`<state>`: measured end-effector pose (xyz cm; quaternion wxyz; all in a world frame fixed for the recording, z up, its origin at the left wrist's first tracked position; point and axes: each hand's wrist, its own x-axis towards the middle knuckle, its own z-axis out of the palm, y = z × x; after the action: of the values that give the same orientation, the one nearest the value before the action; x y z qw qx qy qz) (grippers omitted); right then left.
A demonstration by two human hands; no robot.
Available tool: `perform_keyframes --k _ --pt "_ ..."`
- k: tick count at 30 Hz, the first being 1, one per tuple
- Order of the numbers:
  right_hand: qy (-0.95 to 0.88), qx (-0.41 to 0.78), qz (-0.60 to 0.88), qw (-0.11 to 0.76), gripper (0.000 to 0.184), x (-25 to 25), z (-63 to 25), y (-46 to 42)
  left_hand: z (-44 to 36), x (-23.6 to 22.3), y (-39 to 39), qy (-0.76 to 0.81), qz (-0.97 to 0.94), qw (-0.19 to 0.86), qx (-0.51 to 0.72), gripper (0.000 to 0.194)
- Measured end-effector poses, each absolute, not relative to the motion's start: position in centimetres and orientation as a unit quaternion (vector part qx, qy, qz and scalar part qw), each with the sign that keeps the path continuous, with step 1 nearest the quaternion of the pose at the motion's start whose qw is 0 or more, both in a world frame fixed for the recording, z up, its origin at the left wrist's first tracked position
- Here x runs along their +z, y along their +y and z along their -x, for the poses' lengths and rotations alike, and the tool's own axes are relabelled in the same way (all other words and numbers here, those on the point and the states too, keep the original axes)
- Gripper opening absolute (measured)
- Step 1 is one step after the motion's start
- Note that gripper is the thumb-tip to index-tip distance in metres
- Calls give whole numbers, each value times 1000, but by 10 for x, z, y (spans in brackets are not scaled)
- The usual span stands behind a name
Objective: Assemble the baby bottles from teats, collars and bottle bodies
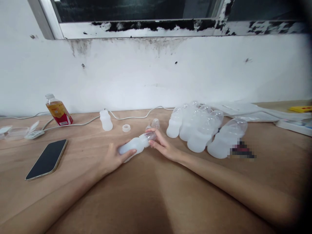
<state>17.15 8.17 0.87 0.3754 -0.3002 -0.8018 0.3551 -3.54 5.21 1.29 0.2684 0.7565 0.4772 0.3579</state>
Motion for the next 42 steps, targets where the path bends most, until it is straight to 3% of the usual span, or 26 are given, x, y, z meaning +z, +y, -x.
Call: perform_keyframes --k 6,10,14,17,19,23,29,37,42 --pt "-837 323 287 335 27 16 -178 81 28 17 47 462 -623 524 351 37" --pt "-864 256 310 303 30 29 -181 82 28 13 48 440 -590 589 334 43" --pt "-905 188 300 236 36 67 -185 72 29 7 54 406 -664 504 376 38" --pt "-918 95 322 213 42 99 -193 59 30 -2 62 415 -710 402 403 46" --pt "-912 12 369 179 36 113 -202 55 31 -9 67 447 -711 367 401 47" --pt "-872 -127 459 111 26 118 -218 61 33 -16 71 468 -702 349 407 37" --pt "-820 -242 517 39 24 109 -228 76 32 -13 69 473 -709 345 394 35" --pt "-774 -277 569 -29 20 112 -233 71 32 -13 70 473 -719 337 381 33" --pt "-792 -315 522 27 41 117 -224 64 34 -13 69 461 -760 301 346 34"
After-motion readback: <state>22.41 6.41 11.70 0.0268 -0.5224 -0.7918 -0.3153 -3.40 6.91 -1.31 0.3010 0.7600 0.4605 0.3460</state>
